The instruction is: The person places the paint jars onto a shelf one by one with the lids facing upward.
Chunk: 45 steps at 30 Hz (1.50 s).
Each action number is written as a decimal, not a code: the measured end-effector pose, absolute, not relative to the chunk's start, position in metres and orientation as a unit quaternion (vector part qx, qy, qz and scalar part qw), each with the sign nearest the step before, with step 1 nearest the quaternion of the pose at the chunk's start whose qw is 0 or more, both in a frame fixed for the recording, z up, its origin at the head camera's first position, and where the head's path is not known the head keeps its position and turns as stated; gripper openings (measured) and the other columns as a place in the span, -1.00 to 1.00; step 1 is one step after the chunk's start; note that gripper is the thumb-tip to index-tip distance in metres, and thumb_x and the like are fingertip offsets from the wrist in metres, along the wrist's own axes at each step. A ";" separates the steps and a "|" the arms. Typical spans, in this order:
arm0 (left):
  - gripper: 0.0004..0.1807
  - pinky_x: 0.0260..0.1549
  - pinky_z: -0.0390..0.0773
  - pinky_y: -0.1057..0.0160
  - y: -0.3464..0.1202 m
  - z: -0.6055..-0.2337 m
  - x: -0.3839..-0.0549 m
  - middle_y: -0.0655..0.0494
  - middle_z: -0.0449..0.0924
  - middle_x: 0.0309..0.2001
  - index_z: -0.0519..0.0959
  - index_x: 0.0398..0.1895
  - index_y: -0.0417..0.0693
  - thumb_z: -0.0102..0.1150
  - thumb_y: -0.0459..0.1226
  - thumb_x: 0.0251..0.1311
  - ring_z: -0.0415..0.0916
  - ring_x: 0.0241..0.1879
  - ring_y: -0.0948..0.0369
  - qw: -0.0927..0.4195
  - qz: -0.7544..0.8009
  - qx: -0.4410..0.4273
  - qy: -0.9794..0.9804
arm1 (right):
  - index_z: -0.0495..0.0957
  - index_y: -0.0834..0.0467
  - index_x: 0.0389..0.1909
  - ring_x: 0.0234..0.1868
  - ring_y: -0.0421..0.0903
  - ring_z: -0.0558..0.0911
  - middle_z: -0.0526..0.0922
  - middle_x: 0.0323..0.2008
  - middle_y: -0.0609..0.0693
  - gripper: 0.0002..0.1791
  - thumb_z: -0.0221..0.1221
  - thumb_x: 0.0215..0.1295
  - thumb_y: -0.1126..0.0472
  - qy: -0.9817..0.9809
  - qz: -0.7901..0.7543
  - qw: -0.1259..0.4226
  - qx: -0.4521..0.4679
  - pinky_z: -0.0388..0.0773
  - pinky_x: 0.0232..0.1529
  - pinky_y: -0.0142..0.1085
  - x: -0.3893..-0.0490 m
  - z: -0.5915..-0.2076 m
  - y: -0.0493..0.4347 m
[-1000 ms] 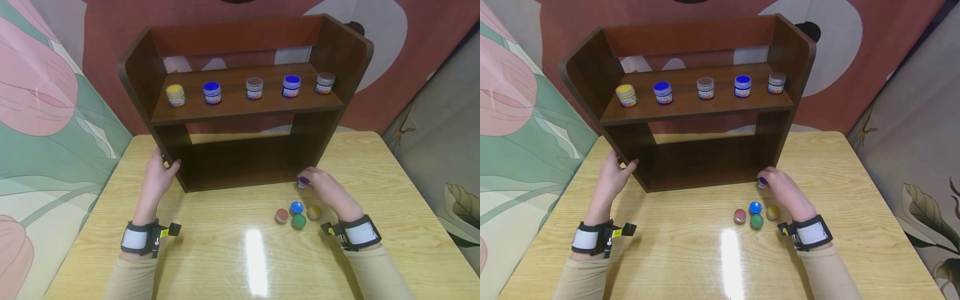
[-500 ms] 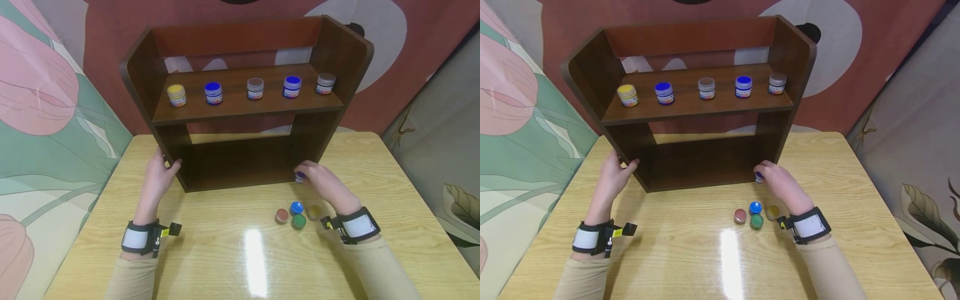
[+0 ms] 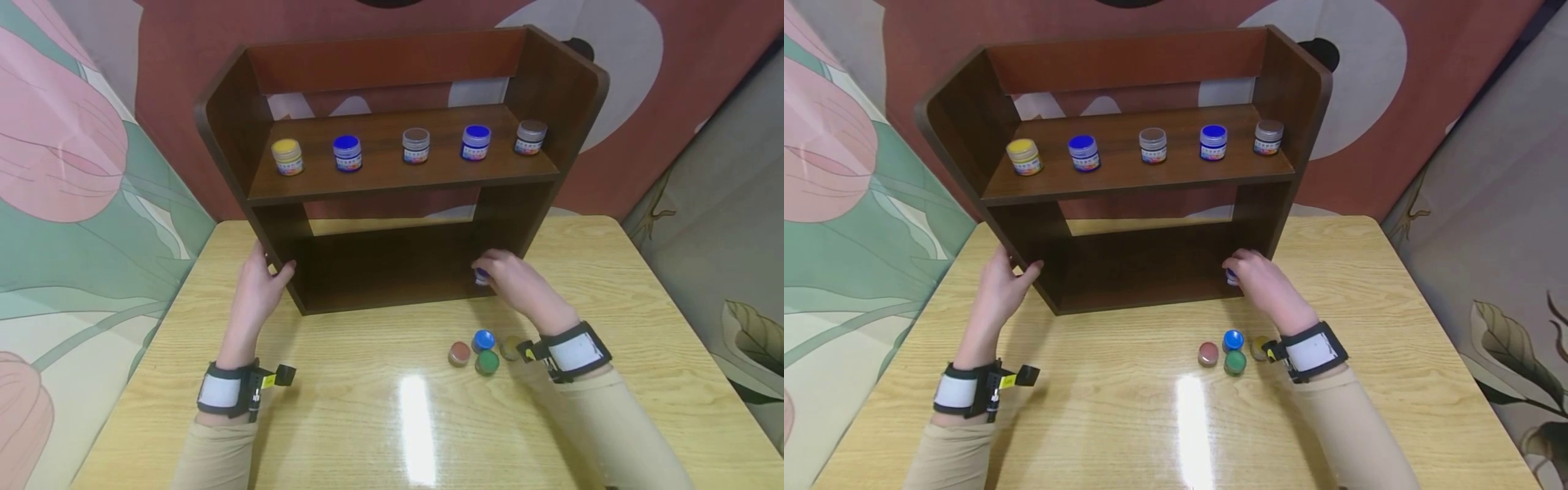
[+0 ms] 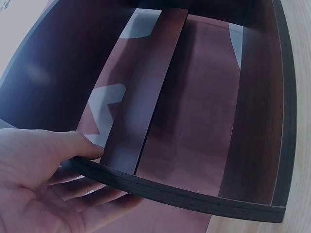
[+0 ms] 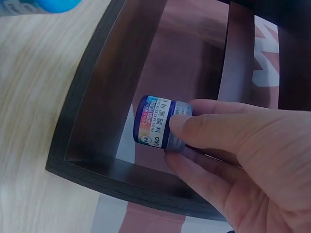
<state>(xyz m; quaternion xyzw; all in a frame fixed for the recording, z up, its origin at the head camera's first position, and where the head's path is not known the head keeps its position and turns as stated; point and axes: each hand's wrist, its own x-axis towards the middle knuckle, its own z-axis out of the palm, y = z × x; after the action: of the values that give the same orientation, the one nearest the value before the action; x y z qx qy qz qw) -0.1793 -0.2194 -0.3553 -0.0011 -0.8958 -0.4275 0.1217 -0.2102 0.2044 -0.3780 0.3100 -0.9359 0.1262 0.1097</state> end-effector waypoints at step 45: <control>-0.41 0.14 0.57 -0.24 -0.222 -0.357 -0.181 -0.28 0.40 0.34 0.21 0.40 -0.20 0.13 -0.35 0.35 0.36 0.36 -0.24 0.121 -0.433 -0.008 -0.893 | 0.63 0.28 -0.16 -0.19 0.18 0.68 0.67 -0.21 0.22 -0.78 0.22 0.17 0.50 -0.956 0.050 0.102 0.271 0.71 -0.19 0.00 -0.256 -0.381 0.183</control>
<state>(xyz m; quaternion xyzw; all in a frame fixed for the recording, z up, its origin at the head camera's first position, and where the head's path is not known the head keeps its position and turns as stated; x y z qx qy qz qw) -0.1808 -0.2218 -0.3565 -0.0079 -0.8930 -0.4334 0.1210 -0.2559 0.1833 -0.3813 0.2715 -0.9557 0.0502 0.1019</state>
